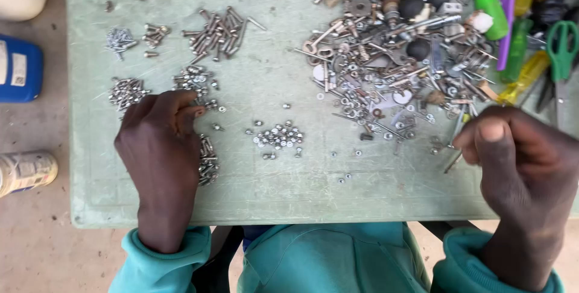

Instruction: The person repeatedly picks a small screw and a nut from piles on a table, threads the nut onto the screw by hand, and places the assembled pair back on the table. The process is repeated multiple times with consistent hand movements and no tools used.

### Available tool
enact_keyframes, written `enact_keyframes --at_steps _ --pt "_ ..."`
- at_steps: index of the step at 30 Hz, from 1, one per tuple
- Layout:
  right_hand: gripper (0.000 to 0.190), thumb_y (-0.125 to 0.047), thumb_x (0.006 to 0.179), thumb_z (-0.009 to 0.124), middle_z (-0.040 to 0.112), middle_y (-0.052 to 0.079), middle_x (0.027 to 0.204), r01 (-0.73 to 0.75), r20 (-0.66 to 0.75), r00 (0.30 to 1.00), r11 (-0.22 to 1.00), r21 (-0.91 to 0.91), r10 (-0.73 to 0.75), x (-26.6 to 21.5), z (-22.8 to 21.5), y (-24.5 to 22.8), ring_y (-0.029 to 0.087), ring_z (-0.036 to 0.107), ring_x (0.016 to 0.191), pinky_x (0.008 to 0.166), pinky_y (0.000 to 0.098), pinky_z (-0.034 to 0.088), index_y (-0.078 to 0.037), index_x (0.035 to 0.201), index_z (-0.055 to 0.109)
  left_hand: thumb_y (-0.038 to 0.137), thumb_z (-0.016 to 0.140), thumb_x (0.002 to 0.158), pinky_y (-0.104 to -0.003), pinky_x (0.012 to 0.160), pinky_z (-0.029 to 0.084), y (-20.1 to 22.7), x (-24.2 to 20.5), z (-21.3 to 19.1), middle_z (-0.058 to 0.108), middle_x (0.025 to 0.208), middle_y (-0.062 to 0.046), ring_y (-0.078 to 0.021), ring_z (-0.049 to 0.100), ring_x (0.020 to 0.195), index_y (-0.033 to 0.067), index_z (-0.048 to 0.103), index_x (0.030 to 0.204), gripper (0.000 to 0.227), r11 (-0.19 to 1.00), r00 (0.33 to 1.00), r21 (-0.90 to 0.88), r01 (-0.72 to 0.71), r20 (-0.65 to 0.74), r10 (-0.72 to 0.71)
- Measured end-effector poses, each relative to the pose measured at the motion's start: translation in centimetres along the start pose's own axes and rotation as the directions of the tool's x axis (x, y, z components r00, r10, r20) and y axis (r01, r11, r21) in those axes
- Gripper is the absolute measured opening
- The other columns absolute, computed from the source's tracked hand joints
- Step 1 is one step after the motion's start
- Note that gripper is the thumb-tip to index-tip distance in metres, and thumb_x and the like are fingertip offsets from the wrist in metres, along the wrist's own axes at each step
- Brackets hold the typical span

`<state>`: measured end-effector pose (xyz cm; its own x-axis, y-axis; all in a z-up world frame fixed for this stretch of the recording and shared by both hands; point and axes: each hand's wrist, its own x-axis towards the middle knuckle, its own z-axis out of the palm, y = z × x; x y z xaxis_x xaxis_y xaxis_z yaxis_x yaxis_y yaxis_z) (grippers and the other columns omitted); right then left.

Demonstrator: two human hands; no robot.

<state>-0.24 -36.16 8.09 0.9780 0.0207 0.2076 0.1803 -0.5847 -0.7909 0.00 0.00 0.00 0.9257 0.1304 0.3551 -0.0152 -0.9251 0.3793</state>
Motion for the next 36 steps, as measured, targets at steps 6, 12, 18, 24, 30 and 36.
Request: enact_keyframes --at_steps 6,12,18,24,30,36 --pt "0.014 -0.005 0.109 0.06 0.071 0.016 0.103 0.19 0.245 0.959 0.963 -0.189 -0.141 4.8 -0.3 -0.8 0.021 0.066 0.087 0.077 0.0314 0.054 0.008 0.109 0.067 -0.003 0.077 0.085 -0.05 0.062 0.046 -0.3 -0.6 0.4 0.072 0.098 -0.009 -0.0364 0.065 0.082 0.0162 0.082 0.107 0.03 0.995 0.999 0.089 0.032 -0.034 -0.029" --pt "0.015 -0.006 0.104 0.068 0.066 0.01 0.1 0.491 0.487 0.811 0.83 -0.266 -0.323 8.7 2.6 0.5 0.025 0.061 0.09 0.068 0.0397 0.045 -0.008 0.117 0.074 -0.005 0.071 0.08 -0.05 0.069 0.048 0.0 -0.8 0.4 0.07 0.099 -0.011 -0.0373 0.063 0.087 0.0114 0.079 0.103 0.03 0.998 0.998 0.054 0.021 -0.054 -0.018" --pt "0.031 -0.005 0.098 0.065 0.063 0.012 0.105 0.553 0.59 0.746 0.781 -0.292 -0.308 10.5 4.5 1.9 0.033 0.065 0.088 0.068 0.046 0.048 -0.011 0.128 0.073 -0.004 0.072 0.085 -0.053 0.069 0.044 0.3 -0.4 0.0 0.063 0.096 -0.015 -0.0417 0.058 0.086 0.0093 0.068 0.104 0.023 0.999 0.999 0.026 0.045 0.024 -0.045" --pt "0.015 -0.026 0.106 0.063 0.057 0.008 0.093 0.557 0.579 0.775 0.707 -0.436 -0.253 10.4 5.2 2.0 0.035 0.061 0.077 0.053 0.0511 0.043 -0.022 0.117 0.071 -0.005 0.073 0.085 -0.052 0.07 0.043 0.3 -0.4 -0.3 0.062 0.096 -0.013 -0.0387 0.056 0.087 0.0068 0.062 0.102 0.024 0.997 0.997 -0.051 0.052 0.055 -0.049" --pt "0.013 -0.02 0.101 0.067 0.059 0.002 0.1 0.619 0.583 0.751 0.639 -0.457 -0.31 10.3 5.4 2.1 0.03 0.064 0.085 0.049 0.0473 0.042 -0.023 0.112 0.074 -0.009 0.07 0.084 -0.046 0.068 0.043 1.4 -0.9 -1.1 0.066 0.085 -0.004 -0.0299 0.058 0.081 0.0104 0.062 0.097 0.025 0.988 0.996 -0.135 0.072 0.06 -0.064" --pt "0.017 -0.03 0.103 0.066 0.066 -0.001 0.102 0.68 0.589 0.715 0.571 -0.46 -0.376 10.5 5.3 2.2 0.03 0.067 0.087 0.055 0.0484 0.046 -0.026 0.117 0.075 0.0 0.071 0.093 -0.028 0.048 0.038 6.4 -1.1 -5.5 0.074 0.093 0.003 -0.0098 0.063 0.071 0.0113 0.069 0.105 0.017 0.883 0.952 -0.358 0.304 0.076 -0.297"
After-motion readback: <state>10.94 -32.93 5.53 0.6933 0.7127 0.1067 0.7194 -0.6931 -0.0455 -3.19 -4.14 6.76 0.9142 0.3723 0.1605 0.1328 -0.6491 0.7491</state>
